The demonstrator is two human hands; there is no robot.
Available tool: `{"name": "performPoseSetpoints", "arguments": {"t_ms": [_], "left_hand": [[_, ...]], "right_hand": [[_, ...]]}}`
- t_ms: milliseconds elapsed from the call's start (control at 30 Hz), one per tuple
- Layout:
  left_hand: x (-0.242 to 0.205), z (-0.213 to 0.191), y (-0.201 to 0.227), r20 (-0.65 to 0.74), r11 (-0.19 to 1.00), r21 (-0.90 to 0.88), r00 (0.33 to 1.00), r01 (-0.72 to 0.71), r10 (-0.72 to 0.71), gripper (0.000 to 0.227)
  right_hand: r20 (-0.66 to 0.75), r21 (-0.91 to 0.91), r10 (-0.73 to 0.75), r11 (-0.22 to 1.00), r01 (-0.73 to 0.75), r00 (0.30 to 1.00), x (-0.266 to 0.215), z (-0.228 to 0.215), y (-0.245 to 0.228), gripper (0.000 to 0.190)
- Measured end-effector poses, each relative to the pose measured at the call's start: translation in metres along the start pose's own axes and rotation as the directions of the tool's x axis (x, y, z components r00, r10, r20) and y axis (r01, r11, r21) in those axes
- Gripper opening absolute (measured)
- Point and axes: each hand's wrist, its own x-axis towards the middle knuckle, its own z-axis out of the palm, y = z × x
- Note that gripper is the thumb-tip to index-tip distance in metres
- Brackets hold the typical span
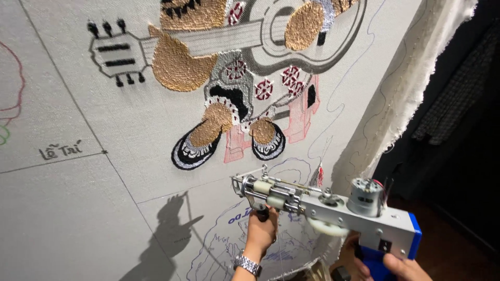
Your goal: Finishing a rug design using a tufting gun on a large vertical canvas frame.
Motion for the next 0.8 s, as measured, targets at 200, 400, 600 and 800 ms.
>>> {"name": "performPoseSetpoints", "arguments": {"t_ms": [200, 400, 600, 800], "left_hand": [[0.016, 0.001, -0.006, 0.077, 0.958, -0.194, 0.971, -0.209, 0.228, 0.026], [0.011, 0.022, 0.012, 0.155, 0.962, -0.170, 0.959, -0.211, 0.238, 0.037], [0.021, -0.012, 0.028, 0.184, 0.928, -0.220, 0.922, -0.300, 0.341, 0.027], [0.014, -0.092, 0.075, -0.064, 0.950, -0.075, 0.952, -0.304, 0.299, 0.016]], "right_hand": [[0.684, 0.462, -0.184, 0.858, -0.224, 0.706, 0.034, 0.100, -0.064, 0.079], [0.382, -0.418, 0.626, 0.773, -0.477, 0.680, 0.050, 0.164, -0.004, 0.080], [0.061, -0.908, 0.692, 0.338, -0.249, 0.719, 0.020, 0.013, 0.051, 0.037], [-0.638, -0.748, 0.287, -0.452, -0.486, 0.715, -0.149, -0.244, 0.007, 0.047]]}}
